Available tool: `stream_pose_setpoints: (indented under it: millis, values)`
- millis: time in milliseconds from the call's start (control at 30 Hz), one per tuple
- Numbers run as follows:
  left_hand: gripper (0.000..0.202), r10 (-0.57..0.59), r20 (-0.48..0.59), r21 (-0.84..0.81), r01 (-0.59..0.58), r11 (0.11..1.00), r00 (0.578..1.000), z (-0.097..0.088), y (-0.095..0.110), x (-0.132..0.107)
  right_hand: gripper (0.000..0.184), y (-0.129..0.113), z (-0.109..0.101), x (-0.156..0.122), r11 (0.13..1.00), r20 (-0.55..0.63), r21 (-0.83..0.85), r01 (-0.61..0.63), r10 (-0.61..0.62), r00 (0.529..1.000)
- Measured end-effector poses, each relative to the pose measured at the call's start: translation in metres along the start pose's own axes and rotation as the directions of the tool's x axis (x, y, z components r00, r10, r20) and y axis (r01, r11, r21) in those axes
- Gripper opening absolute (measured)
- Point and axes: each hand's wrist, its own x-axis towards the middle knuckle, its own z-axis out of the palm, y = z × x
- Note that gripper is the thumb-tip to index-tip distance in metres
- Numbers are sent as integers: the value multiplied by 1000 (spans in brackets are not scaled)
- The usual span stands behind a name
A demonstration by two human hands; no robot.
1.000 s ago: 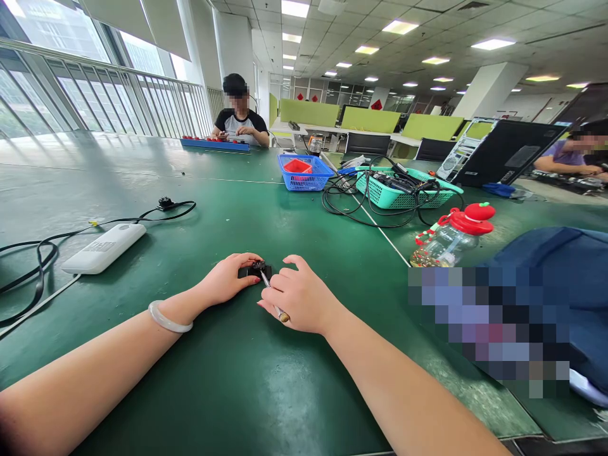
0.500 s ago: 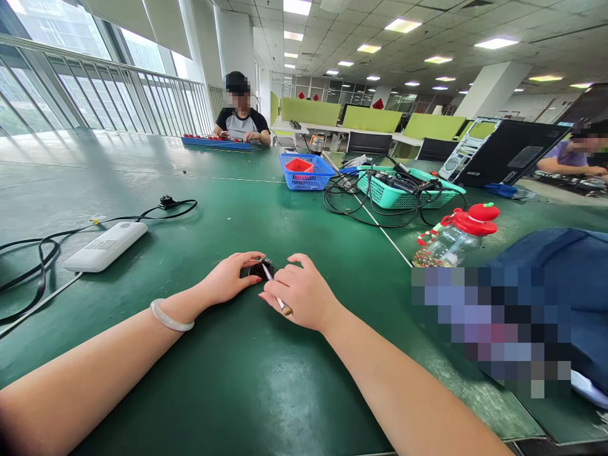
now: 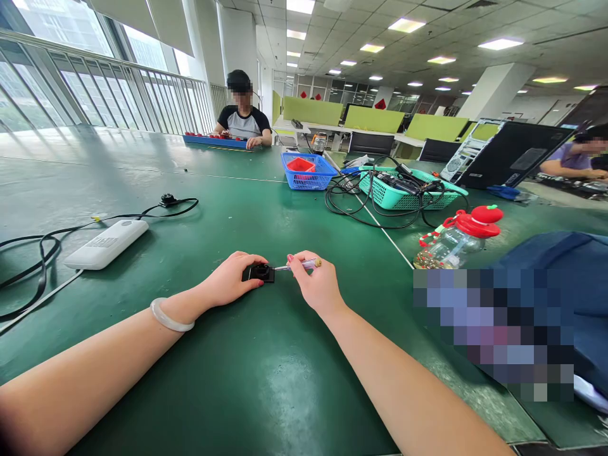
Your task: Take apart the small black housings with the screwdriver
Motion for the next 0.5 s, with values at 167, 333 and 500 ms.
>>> stream_pose_setpoints:
  millis: [167, 333, 500]
  values:
    - [41, 24, 45, -16, -23, 1000, 999, -2, -1, 1, 40, 9, 6, 2, 997, 62, 49, -52, 49, 997]
    - [44, 18, 57, 4, -18, 1000, 998, -2, -3, 3, 34, -4, 5, -3, 984, 88, -127, 124, -114, 990]
    - [45, -1, 47, 37, -1, 999, 999, -1, -4, 3, 38, -7, 3, -5, 991, 1, -88, 98, -99, 995]
